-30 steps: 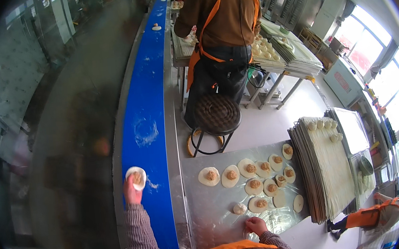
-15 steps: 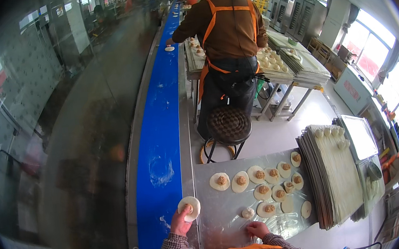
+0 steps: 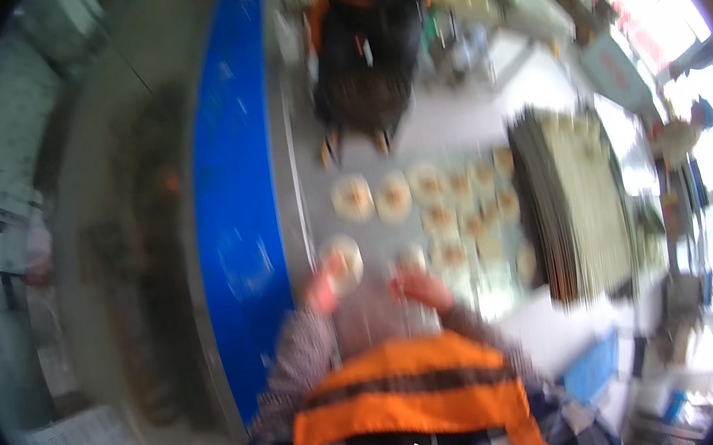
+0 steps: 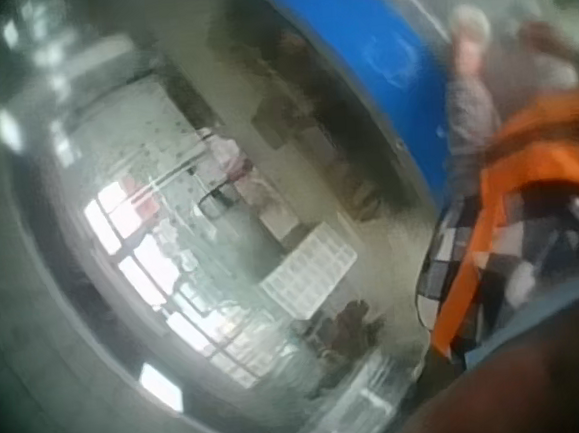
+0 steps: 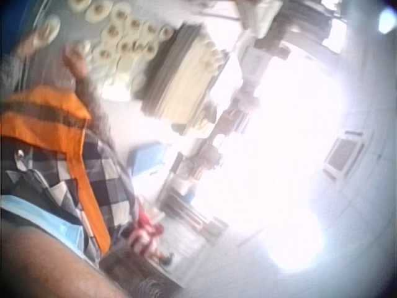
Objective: The person repeatedly picks up round dough wrappers from a conveyor belt, places filling in the center, and folds the edges to seal the dumplings. Completed dumplings are placed on a nearby tray. The process is continuous and repetitive throughout the clip.
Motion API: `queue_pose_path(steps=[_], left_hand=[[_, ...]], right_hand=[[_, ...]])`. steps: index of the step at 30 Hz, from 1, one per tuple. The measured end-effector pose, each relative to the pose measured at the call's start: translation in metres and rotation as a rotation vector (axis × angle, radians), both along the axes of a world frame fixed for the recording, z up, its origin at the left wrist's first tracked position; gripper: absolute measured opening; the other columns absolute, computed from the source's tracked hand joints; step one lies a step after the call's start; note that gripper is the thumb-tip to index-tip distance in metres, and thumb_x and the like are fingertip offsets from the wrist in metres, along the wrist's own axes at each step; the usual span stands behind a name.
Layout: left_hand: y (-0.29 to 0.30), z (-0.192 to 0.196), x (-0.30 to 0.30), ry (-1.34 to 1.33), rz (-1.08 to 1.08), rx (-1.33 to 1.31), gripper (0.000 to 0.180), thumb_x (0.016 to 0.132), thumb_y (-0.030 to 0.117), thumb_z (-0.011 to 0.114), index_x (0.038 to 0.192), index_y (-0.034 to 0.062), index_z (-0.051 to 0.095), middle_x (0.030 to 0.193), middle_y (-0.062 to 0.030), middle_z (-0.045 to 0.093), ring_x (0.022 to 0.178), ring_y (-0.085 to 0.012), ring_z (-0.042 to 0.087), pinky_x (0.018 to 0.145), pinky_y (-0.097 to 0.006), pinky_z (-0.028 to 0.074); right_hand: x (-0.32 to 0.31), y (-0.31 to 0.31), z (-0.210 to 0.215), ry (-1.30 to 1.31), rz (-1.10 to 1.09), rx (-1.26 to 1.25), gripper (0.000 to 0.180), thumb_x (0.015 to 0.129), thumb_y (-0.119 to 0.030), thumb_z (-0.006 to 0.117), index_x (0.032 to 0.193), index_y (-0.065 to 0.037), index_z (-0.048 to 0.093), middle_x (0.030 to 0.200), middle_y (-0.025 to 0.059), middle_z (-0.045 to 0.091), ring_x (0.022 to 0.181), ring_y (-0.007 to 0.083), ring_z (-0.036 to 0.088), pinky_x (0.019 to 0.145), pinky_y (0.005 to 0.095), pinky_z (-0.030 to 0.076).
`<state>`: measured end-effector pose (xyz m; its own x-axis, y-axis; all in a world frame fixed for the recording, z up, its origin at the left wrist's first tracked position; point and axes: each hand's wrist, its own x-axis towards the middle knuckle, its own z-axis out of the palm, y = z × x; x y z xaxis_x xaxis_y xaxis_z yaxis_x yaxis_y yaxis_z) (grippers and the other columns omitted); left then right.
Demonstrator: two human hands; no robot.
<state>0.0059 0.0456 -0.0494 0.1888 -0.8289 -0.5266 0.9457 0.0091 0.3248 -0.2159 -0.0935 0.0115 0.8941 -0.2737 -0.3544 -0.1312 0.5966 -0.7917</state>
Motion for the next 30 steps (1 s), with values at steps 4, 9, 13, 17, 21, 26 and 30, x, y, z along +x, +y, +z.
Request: queue_pose_path(steps=[4,9,13,17,21,26,30], left_hand=[[-0.003,-0.011,0.004,-0.288,0.045,0.054,0.034,0.089,0.022,0.065,0.115,0.0014,0.058,0.108,-0.0085,0.064,0.098,-0.0188,0.063,0.086,-0.034,0.051],[-0.019,-0.020,-0.013,-0.788,0.038,0.281,0.031,0.077,0.005,0.072,0.106,0.0033,0.062,0.097,-0.0061,0.067,0.085,-0.0146,0.063,0.077,-0.031,0.053],[-0.023,-0.009,-0.016,-0.397,-0.134,0.106,0.034,0.081,0.011,0.073,0.112,0.0032,0.059,0.101,-0.0058,0.066,0.090,-0.0159,0.063,0.081,-0.032,0.052],[-0.047,0.002,-0.014,-0.371,-0.298,0.021,0.045,0.084,0.011,0.070,0.123,0.0027,0.050,0.111,-0.0070,0.061,0.099,-0.0164,0.061,0.084,-0.031,0.051],[-0.071,-0.007,-0.005,-0.994,-0.598,0.183,0.046,0.082,0.018,0.071,0.121,0.0000,0.054,0.108,-0.0102,0.064,0.098,-0.0192,0.062,0.085,-0.034,0.051],[-0.072,-0.041,0.001,-0.979,-0.509,0.220,0.052,0.076,0.021,0.077,0.117,-0.0017,0.056,0.106,-0.0107,0.065,0.095,-0.0182,0.062,0.083,-0.033,0.051],[-0.066,-0.046,-0.006,-0.889,-0.396,0.307,0.059,0.072,0.035,0.080,0.114,0.0004,0.059,0.105,-0.0128,0.067,0.096,-0.0201,0.064,0.084,-0.034,0.050]], right_hand=[[0.016,0.001,-0.024,0.107,-0.121,0.450,0.029,0.097,-0.027,0.052,0.121,-0.011,0.054,0.111,0.0072,0.062,0.098,0.0178,0.062,0.083,0.0351,0.051],[0.035,0.022,-0.045,0.388,-0.127,0.116,0.033,0.093,-0.023,0.059,0.122,-0.007,0.054,0.107,0.0077,0.065,0.093,0.0205,0.065,0.080,0.0368,0.054],[0.024,0.018,-0.027,0.343,-0.017,0.138,0.025,0.096,-0.023,0.055,0.114,-0.006,0.058,0.098,0.0054,0.066,0.087,0.0155,0.064,0.076,0.0305,0.054],[0.015,-0.009,0.005,0.239,-0.099,0.089,0.023,0.096,-0.023,0.055,0.111,-0.006,0.060,0.096,0.0035,0.065,0.082,0.0125,0.064,0.071,0.0264,0.052],[0.025,-0.043,0.041,0.214,-0.204,-0.004,0.023,0.095,-0.023,0.057,0.107,-0.004,0.061,0.093,0.0037,0.065,0.079,0.0119,0.063,0.069,0.0249,0.051],[0.095,-0.114,0.072,0.286,-0.129,-0.252,0.023,0.095,-0.022,0.057,0.107,-0.002,0.060,0.092,0.0058,0.064,0.079,0.0129,0.063,0.066,0.0251,0.052],[0.186,-0.156,0.080,0.279,-0.061,-0.365,0.025,0.095,-0.024,0.056,0.106,-0.003,0.060,0.089,0.0053,0.063,0.073,0.0125,0.062,0.064,0.0239,0.051]])
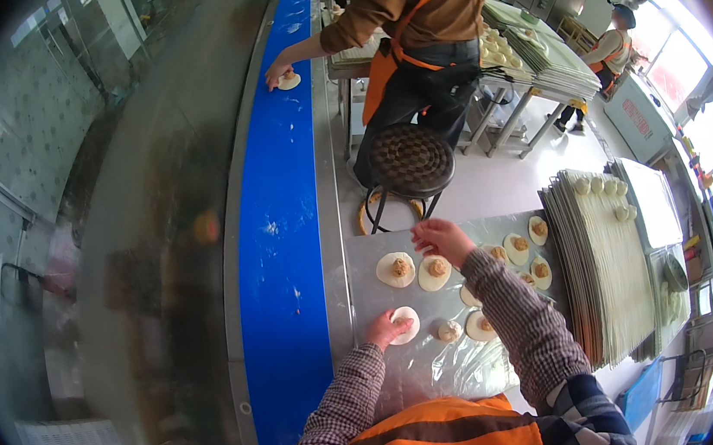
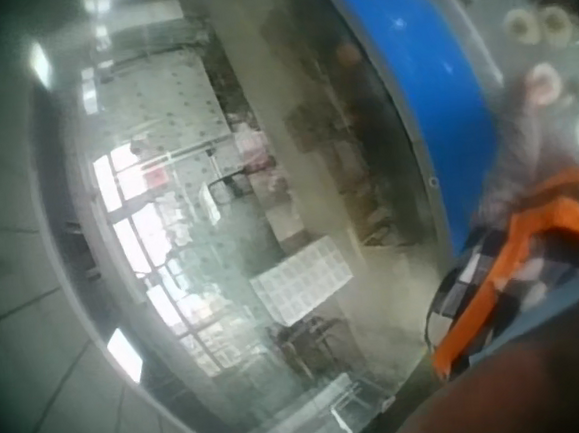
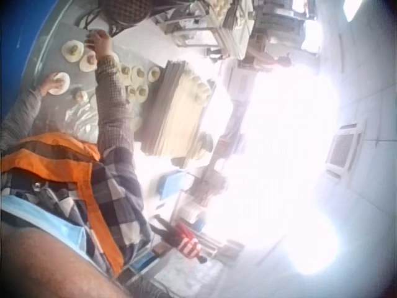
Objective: The person repeatedly picks up round dough wrappers from a conveyor belt, places filling in the center, and folds the edges to seal the dumplings. Completed dumplings are placed on a nearby tray. The process is continuous and repetitive throughout the clip.
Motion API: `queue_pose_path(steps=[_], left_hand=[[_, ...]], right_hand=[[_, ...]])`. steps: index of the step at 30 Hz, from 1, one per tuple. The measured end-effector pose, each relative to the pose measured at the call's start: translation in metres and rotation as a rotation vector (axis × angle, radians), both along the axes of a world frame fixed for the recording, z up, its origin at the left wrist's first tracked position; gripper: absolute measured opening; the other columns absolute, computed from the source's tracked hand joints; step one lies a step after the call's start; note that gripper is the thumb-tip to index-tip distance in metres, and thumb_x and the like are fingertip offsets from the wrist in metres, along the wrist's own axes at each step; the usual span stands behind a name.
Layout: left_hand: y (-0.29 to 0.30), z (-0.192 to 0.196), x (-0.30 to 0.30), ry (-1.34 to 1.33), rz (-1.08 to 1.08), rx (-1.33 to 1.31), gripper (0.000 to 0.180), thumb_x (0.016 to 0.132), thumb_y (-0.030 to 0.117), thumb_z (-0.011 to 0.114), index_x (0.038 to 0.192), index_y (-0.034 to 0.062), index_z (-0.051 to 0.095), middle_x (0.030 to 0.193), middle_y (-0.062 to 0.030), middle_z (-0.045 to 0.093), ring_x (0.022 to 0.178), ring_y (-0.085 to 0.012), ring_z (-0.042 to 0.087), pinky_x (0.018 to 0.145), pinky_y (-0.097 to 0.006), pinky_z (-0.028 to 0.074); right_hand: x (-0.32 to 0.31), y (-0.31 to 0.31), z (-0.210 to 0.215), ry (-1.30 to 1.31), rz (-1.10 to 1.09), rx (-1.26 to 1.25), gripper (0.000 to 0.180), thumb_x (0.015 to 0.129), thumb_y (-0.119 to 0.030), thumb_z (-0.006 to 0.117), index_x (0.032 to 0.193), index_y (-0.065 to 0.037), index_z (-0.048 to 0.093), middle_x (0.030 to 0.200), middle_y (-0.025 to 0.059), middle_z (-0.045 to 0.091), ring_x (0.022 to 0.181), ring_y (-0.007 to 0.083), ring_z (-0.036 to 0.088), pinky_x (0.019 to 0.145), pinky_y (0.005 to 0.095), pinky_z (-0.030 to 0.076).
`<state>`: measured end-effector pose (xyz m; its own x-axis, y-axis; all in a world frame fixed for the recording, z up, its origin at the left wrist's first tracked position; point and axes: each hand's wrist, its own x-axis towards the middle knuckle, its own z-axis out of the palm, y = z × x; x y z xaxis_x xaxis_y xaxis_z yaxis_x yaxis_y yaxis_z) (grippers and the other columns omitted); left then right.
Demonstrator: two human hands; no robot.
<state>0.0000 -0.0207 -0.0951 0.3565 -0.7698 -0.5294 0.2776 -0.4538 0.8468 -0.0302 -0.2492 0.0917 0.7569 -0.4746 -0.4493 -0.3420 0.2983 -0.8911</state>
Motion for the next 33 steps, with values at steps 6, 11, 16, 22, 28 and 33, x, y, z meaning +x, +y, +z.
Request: queue_pose_path(steps=[6,11,16,22,28,33], left_hand=[[0.001,0.023,-0.001,-0.044,0.093,-0.060,0.050,0.074,0.038,0.079,0.104,0.0002,0.064,0.092,-0.0113,0.069,0.082,-0.0182,0.066,0.074,-0.032,0.052],[-0.005,0.022,0.009,0.002,0.119,-0.036,0.053,0.072,0.035,0.080,0.104,-0.0032,0.063,0.093,-0.0174,0.069,0.085,-0.0239,0.067,0.077,-0.033,0.052],[-0.003,0.022,0.014,0.058,0.116,-0.066,0.053,0.073,0.037,0.079,0.103,-0.0032,0.063,0.093,-0.0186,0.068,0.085,-0.0258,0.067,0.077,-0.034,0.052],[-0.002,0.021,0.013,0.045,0.122,-0.074,0.052,0.073,0.039,0.078,0.101,-0.0026,0.062,0.090,-0.0192,0.069,0.083,-0.0291,0.068,0.077,-0.036,0.052],[-0.004,0.017,0.004,-0.003,0.117,-0.086,0.052,0.075,0.042,0.075,0.104,0.0006,0.063,0.092,-0.0202,0.068,0.088,-0.0334,0.066,0.079,-0.038,0.052],[-0.005,0.018,0.002,-0.048,0.092,-0.017,0.052,0.074,0.041,0.076,0.102,-0.0004,0.063,0.092,-0.0197,0.068,0.087,-0.0305,0.067,0.078,-0.038,0.052]], right_hand=[[0.162,-0.055,0.006,0.095,0.168,-0.049,0.022,0.094,-0.024,0.056,0.103,-0.004,0.060,0.086,0.0045,0.063,0.073,0.0142,0.063,0.061,0.0275,0.053],[0.287,-0.090,-0.008,0.030,-0.068,-0.168,0.027,0.095,-0.024,0.052,0.112,-0.004,0.057,0.094,0.0052,0.061,0.078,0.0155,0.060,0.068,0.0310,0.053],[0.346,-0.106,-0.023,-0.049,-0.166,-0.191,0.039,0.096,-0.024,0.050,0.131,-0.008,0.048,0.118,0.0043,0.053,0.100,0.0176,0.055,0.084,0.0347,0.050],[0.386,-0.111,-0.063,0.064,-0.077,-0.267,0.038,0.096,-0.028,0.049,0.129,-0.008,0.052,0.119,0.0048,0.054,0.103,0.0193,0.053,0.087,0.0346,0.048],[0.461,-0.107,-0.110,0.138,0.007,-0.755,0.037,0.095,-0.033,0.050,0.112,-0.003,0.064,0.101,0.0150,0.065,0.084,0.0309,0.063,0.070,0.0422,0.052],[0.465,-0.079,-0.115,0.554,0.444,-0.816,0.059,0.079,-0.056,0.060,0.108,-0.005,0.068,0.115,0.0188,0.063,0.104,0.0333,0.061,0.085,0.0424,0.050]])
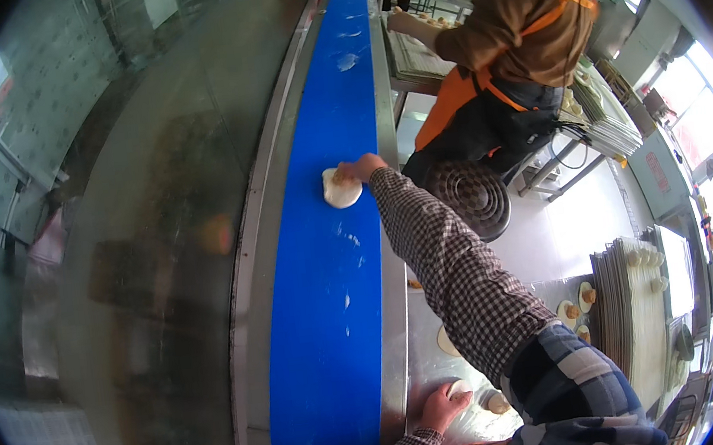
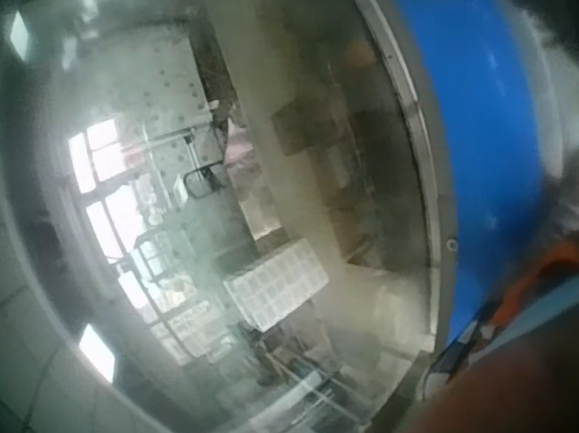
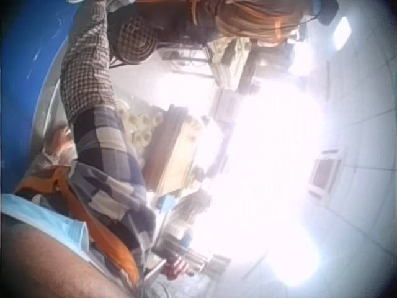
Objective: The person repeatedly picks up round dough wrappers from a conveyor belt, places filling in the center, and folds the edges to seal the dumplings. Completed dumplings are placed on a nearby tray. The process is continuous and repetitive throughout the clip.
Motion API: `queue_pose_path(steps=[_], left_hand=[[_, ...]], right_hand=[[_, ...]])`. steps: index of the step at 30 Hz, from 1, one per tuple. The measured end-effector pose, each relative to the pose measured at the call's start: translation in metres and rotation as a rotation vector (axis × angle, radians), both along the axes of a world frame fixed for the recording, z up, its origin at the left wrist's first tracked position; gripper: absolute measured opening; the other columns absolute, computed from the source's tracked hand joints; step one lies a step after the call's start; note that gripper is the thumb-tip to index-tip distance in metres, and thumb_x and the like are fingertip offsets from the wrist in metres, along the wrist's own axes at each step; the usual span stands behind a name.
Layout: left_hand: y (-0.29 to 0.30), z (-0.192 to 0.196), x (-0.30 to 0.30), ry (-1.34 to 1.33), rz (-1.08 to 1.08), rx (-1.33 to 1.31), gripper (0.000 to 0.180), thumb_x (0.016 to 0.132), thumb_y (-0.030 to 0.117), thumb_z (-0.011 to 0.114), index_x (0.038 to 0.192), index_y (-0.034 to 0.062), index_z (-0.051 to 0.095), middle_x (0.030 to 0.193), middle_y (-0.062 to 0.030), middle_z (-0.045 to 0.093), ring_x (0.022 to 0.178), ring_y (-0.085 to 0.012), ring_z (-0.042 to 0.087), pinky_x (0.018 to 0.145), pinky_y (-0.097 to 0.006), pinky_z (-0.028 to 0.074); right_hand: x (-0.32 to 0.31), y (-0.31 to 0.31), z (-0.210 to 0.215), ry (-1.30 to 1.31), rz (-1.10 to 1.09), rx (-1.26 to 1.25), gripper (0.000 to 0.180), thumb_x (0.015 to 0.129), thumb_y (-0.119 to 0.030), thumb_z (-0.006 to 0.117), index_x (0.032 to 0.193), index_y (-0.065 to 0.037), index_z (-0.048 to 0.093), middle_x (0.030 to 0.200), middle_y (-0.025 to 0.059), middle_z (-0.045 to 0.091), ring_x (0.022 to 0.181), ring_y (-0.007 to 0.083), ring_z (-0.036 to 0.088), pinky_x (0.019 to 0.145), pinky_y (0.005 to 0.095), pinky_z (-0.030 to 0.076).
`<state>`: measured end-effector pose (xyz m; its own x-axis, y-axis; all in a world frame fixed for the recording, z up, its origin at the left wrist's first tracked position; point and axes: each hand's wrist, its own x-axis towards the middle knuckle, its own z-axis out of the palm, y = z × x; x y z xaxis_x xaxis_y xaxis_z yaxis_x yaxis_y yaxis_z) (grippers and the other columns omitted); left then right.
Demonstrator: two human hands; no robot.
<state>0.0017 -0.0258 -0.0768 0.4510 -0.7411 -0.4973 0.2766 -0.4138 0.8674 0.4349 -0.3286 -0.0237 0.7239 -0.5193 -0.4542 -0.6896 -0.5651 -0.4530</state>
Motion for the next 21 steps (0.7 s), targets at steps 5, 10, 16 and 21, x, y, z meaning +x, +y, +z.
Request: queue_pose_path(steps=[5,10,16,21], left_hand=[[-0.006,-0.001,0.006,-0.064,-0.012,-0.053,0.049,0.076,0.037,0.075,0.104,-0.0006,0.062,0.091,-0.0153,0.068,0.085,-0.0254,0.066,0.079,-0.035,0.052],[-0.006,-0.003,0.013,0.091,0.043,-0.083,0.047,0.078,0.034,0.074,0.107,-0.0005,0.061,0.093,-0.0131,0.067,0.087,-0.0226,0.065,0.079,-0.033,0.051],[0.009,0.021,-0.010,0.280,0.193,-0.164,0.045,0.080,0.031,0.073,0.110,-0.0003,0.060,0.096,-0.0105,0.066,0.088,-0.0192,0.064,0.080,-0.031,0.051],[0.070,0.066,-0.036,0.346,0.437,-0.218,0.044,0.082,0.028,0.072,0.113,-0.0001,0.058,0.098,-0.0083,0.066,0.089,-0.0164,0.063,0.081,-0.029,0.050]], right_hand=[[-0.040,0.050,0.036,0.000,0.242,-0.007,0.058,0.064,-0.050,0.075,0.105,-0.010,0.071,0.111,0.0152,0.066,0.099,0.0279,0.064,0.084,0.0372,0.050],[-0.126,0.157,0.054,-0.511,0.040,-0.095,0.036,0.069,-0.023,0.070,0.097,-0.004,0.057,0.080,0.0191,0.063,0.079,0.0389,0.062,0.071,0.0471,0.050],[-0.268,0.223,0.025,-0.311,-0.046,0.113,0.037,0.068,-0.022,0.071,0.103,-0.010,0.069,0.096,0.0149,0.067,0.093,0.0344,0.064,0.082,0.0433,0.052],[-0.292,0.224,0.066,-0.488,-0.107,0.358,0.038,0.076,-0.014,0.067,0.113,-0.008,0.067,0.103,0.0144,0.069,0.090,0.0280,0.067,0.080,0.0385,0.054]])
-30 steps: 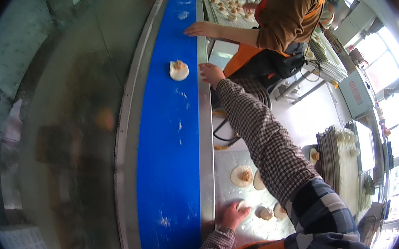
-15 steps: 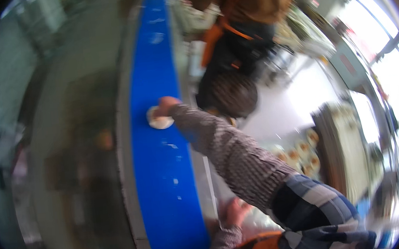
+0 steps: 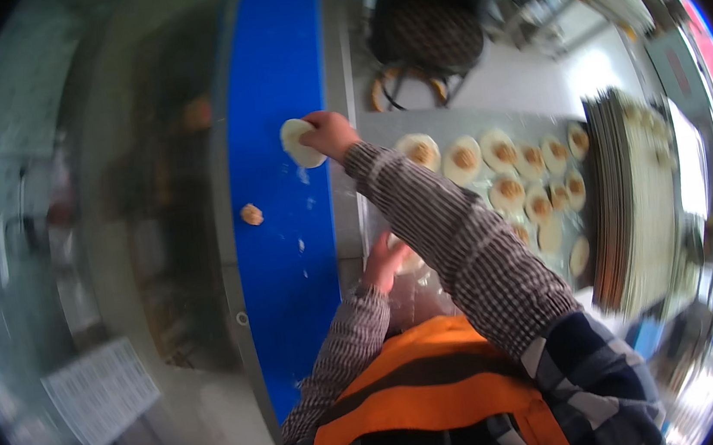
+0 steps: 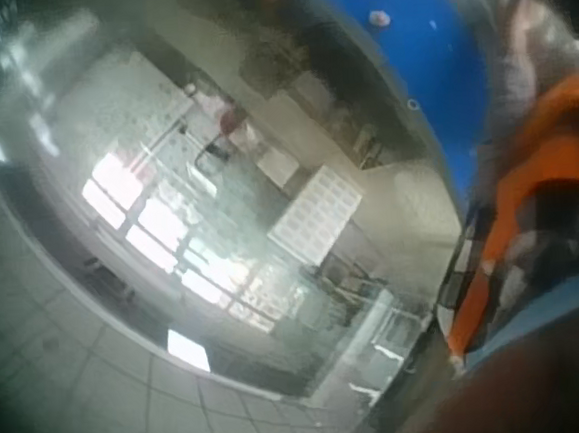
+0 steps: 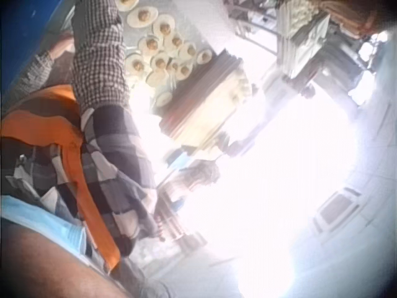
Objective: The person repeatedly picks up round dough wrappers from a conveyor belt, places filling in the center, and folds the edges to seal the dumplings. Completed dumplings are placed on a nearby tray. The process is continuous and repetitive throughout the clip.
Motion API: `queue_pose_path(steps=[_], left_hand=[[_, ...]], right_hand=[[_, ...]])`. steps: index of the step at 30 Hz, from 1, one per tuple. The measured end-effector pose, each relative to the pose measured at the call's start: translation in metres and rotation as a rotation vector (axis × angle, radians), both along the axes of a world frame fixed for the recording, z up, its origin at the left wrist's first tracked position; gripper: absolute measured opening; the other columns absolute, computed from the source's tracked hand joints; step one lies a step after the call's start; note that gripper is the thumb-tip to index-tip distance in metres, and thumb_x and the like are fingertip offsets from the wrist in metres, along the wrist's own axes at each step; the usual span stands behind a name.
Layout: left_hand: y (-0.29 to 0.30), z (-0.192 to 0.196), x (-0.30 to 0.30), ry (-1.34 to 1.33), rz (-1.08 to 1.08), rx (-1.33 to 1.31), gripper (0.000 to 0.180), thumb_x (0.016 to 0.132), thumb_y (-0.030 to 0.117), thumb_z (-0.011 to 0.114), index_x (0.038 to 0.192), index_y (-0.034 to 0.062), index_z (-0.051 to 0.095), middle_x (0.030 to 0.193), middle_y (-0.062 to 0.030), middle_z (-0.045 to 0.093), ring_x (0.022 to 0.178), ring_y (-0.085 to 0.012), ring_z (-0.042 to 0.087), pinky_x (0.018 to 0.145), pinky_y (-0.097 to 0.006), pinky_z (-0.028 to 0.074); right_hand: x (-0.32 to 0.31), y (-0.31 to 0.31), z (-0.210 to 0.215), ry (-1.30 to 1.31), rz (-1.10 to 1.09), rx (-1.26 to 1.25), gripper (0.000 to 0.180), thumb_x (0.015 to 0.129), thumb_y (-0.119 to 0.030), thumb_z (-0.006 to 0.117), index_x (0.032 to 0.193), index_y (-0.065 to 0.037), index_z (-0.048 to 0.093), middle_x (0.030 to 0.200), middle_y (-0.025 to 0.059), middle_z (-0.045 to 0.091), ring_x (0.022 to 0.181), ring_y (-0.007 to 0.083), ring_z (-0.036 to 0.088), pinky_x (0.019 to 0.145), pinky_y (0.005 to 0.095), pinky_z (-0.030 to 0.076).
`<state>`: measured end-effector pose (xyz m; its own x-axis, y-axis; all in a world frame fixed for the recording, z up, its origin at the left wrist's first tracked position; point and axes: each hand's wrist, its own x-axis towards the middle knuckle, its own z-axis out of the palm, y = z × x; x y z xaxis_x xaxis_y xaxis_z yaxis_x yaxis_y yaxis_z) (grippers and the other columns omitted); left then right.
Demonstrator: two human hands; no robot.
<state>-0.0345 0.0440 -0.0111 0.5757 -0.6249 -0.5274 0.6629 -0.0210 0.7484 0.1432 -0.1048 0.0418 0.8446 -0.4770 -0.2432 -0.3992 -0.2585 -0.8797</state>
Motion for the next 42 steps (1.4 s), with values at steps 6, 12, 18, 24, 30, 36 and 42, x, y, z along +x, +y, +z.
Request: queue_pose_path(steps=[6,12,18,24,30,36,42], left_hand=[[0.107,0.009,-0.038,0.045,-0.130,0.110,0.036,0.088,0.020,0.067,0.114,-0.0009,0.054,0.103,-0.0066,0.062,0.093,-0.0130,0.059,0.082,-0.027,0.048],[0.136,-0.015,-0.078,-0.071,-0.066,0.302,0.041,0.088,0.019,0.064,0.122,0.0005,0.050,0.109,-0.0077,0.059,0.097,-0.0146,0.057,0.083,-0.028,0.047],[0.134,0.018,-0.088,0.055,0.004,0.113,0.038,0.089,0.022,0.062,0.119,0.0006,0.054,0.109,-0.0082,0.061,0.098,-0.0176,0.059,0.086,-0.032,0.046],[0.121,0.024,-0.074,0.189,-0.048,-0.058,0.038,0.088,0.023,0.062,0.117,-0.0006,0.057,0.106,-0.0117,0.063,0.098,-0.0199,0.060,0.086,-0.033,0.050],[0.106,0.021,-0.064,0.358,0.100,-0.133,0.049,0.086,0.010,0.065,0.130,0.0038,0.043,0.120,-0.0129,0.056,0.112,-0.0259,0.056,0.093,-0.040,0.050],[0.081,0.022,-0.056,0.341,0.039,-0.107,0.043,0.088,0.013,0.062,0.128,0.0033,0.047,0.120,-0.0115,0.057,0.111,-0.0253,0.057,0.092,-0.039,0.050],[0.047,0.042,-0.042,0.230,-0.096,-0.079,0.043,0.087,0.012,0.065,0.126,0.0022,0.048,0.116,-0.0094,0.059,0.105,-0.0211,0.059,0.088,-0.035,0.052]], right_hand=[[-0.019,0.137,0.021,-0.786,0.590,-0.444,0.024,0.075,-0.008,0.063,0.099,-0.010,0.067,0.098,0.0121,0.064,0.091,0.0302,0.060,0.077,0.0412,0.050],[-0.082,0.204,-0.042,-0.454,1.129,-0.674,0.028,0.075,-0.013,0.063,0.103,-0.013,0.059,0.103,0.0143,0.057,0.102,0.0317,0.056,0.075,0.0421,0.050],[-0.118,0.200,0.005,-0.150,0.596,0.465,0.037,0.079,-0.018,0.071,0.112,-0.009,0.057,0.099,0.0146,0.063,0.090,0.0268,0.063,0.074,0.0352,0.052],[-0.202,0.038,0.012,-0.107,0.073,0.905,0.057,0.085,-0.029,0.067,0.130,-0.005,0.043,0.117,0.0133,0.058,0.096,0.0223,0.064,0.075,0.0350,0.058],[-0.292,-0.058,0.003,-0.025,-0.182,0.818,0.052,0.092,-0.024,0.059,0.135,-0.001,0.039,0.120,0.0126,0.057,0.105,0.0240,0.062,0.075,0.0349,0.058],[-0.291,-0.060,-0.036,0.424,0.237,-0.506,0.041,0.087,-0.024,0.060,0.125,-0.010,0.054,0.113,0.0121,0.062,0.089,0.0296,0.066,0.072,0.0391,0.054],[-0.317,-0.046,-0.006,-0.009,-0.059,-0.350,0.027,0.087,-0.025,0.063,0.105,-0.005,0.066,0.086,0.0105,0.068,0.080,0.0245,0.065,0.074,0.0361,0.052]])
